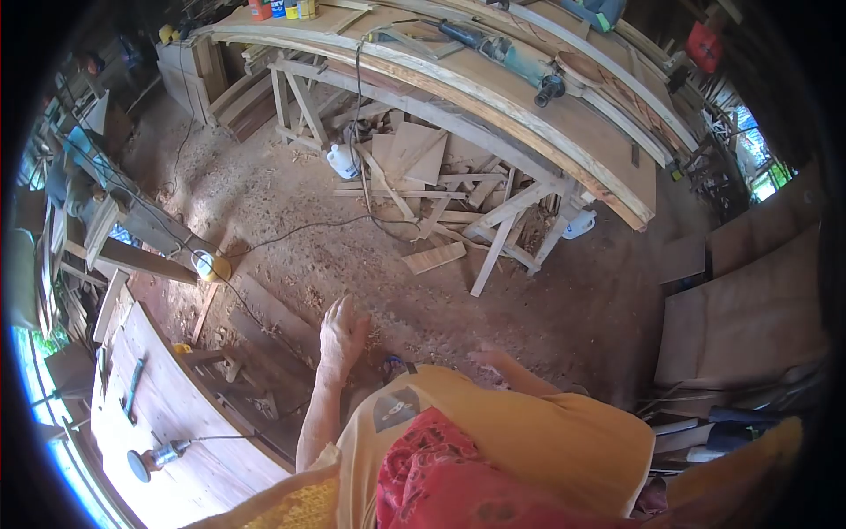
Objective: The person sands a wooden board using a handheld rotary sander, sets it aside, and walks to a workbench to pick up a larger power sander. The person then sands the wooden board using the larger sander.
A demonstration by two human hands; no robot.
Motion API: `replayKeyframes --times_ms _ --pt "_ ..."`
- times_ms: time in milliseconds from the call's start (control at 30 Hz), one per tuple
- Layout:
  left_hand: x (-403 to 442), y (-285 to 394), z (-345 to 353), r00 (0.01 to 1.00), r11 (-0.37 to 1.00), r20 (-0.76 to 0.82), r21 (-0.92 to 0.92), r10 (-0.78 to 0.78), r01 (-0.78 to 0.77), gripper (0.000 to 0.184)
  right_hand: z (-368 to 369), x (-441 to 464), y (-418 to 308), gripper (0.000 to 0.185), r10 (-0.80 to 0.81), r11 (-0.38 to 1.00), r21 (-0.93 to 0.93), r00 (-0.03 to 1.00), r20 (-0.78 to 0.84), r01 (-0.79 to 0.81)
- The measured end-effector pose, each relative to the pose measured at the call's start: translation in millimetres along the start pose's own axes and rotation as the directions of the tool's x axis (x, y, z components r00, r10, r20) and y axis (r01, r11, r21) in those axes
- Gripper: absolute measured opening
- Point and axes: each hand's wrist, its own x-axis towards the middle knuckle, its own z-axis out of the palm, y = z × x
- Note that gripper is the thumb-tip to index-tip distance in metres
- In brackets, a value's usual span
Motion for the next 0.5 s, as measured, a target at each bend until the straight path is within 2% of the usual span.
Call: replayKeyframes --times_ms 33,100,200,233,300,400,433,500 --pt "13.1 -2.2 5.6 1.0 1.0 -0.001 -0.022 0.011 -0.011 0.053 -8.1 -0.9 -9.7 0.062 -0.004 1.0 0.014 0.999 -0.053 0.005" --pt "36.3 -6.7 14.1 0.999 0.998 -0.006 -0.06 0.033 -0.034 0.054 -28.6 -7.0 -39.3 0.056 0.026 0.978 -0.192 0.968 -0.25 -0.076" --pt "67.5 -6.4 25.4 0.999 0.996 0.019 -0.088 0.032 -0.03 0.054 -45.3 -37.9 -93.0 0.047 0.008 0.999 -0.043 0.969 -0.248 -0.019" --pt "79.9 -6.6 26.4 0.997 0.992 0.033 -0.102 0.074 -0.07 0.055 -47.2 -33.3 -97.7 0.044 -0.003 0.998 -0.059 0.98 -0.198 -0.009" --pt "109.1 -8.4 30.1 0.996 0.983 0.076 -0.181 0.05 -0.035 0.056 -49.1 -17.4 -107.3 0.04 -0.027 0.996 -0.09 0.996 -0.085 0.019" --pt "168.9 -19.6 27.3 0.995 0.968 0.086 -0.249 0.042 -0.019 0.057 -34.8 -10.0 -146.1 0.046 -0.069 0.988 -0.149 0.975 -0.212 0.037" --pt "193.0 -22.8 28.4 0.995 0.961 0.085 -0.274 0.051 -0.026 0.057 -33.7 -14.9 -165.8 0.049 -0.055 0.995 -0.092 0.984 -0.168 0.04" --pt "247.7 -20.4 21.4 0.99 0.955 0.133 -0.289 -0.033 0.071 0.056 -36.8 -11.6 -212.6 0.055 -0.04 0.999 0.026 0.995 -0.089 0.043"
